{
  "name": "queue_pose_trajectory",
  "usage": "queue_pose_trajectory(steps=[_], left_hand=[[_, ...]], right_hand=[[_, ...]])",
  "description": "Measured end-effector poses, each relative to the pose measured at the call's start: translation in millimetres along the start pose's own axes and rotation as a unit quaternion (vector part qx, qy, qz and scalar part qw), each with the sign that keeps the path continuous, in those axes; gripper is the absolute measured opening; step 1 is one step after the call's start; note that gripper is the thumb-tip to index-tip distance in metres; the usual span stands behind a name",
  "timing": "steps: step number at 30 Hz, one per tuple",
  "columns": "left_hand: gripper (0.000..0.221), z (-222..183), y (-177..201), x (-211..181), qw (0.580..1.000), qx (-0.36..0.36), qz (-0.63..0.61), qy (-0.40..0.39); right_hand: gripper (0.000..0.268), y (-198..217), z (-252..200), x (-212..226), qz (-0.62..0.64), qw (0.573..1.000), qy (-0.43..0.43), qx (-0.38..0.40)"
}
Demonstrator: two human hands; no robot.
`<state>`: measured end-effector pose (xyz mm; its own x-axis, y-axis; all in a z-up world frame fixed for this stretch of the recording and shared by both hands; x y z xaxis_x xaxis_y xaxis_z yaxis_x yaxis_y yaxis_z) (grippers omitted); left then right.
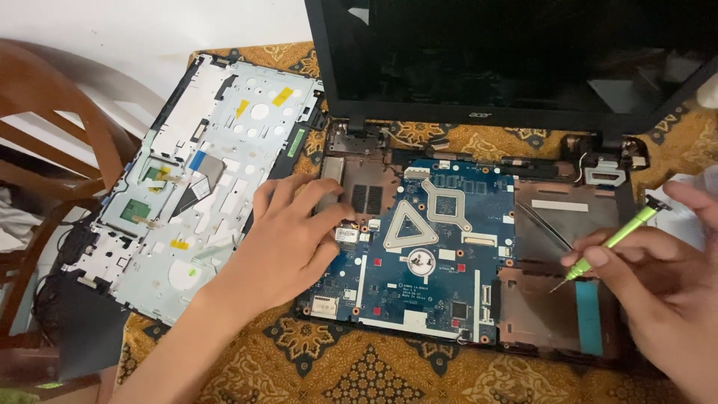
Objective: Performing final assembly steps on a laptop, including connecting internal cables and installing the fan and hard drive.
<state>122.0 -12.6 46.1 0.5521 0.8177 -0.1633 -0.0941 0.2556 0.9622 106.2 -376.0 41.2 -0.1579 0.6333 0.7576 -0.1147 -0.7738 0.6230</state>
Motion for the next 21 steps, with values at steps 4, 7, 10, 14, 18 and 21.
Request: queue_pose_trajectory(steps=[4,7,10,14,18,21], left_hand=[[0.026,5,0,2,1.000,0.007,-0.007,0.002],[0.025,8,-5,4,1.000,0.021,-0.006,0.009],[0.028,12,-10,8,0.999,0.042,-0.011,0.018],[0.028,16,-8,7,0.999,0.050,-0.003,0.013],[0.033,17,-7,7,0.998,0.056,0.006,0.006],[0.032,13,-5,12,0.998,0.041,-0.035,0.016]], right_hand=[[0.071,-2,2,17,0.106,0.992,-0.054,-0.032],[0.069,-3,3,15,0.118,0.991,-0.056,-0.029],[0.071,-4,2,11,0.118,0.991,-0.055,-0.029],[0.073,-2,0,9,0.149,0.986,-0.052,-0.045],[0.074,-1,3,13,0.128,0.988,-0.080,-0.038],[0.075,-2,2,11,0.140,0.987,-0.060,-0.043]])
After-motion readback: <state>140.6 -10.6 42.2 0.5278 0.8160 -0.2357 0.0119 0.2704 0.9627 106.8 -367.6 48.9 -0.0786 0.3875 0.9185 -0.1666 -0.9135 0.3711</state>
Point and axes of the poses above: each hand's wrist, its own z-axis towards the middle knuckle, its own y-axis out of the back of the hand, x = y × z, the point moved 6 cm from there along z, towards the middle knuckle, and after that the axes turned 1 degree about y, right-handed, at the moved point
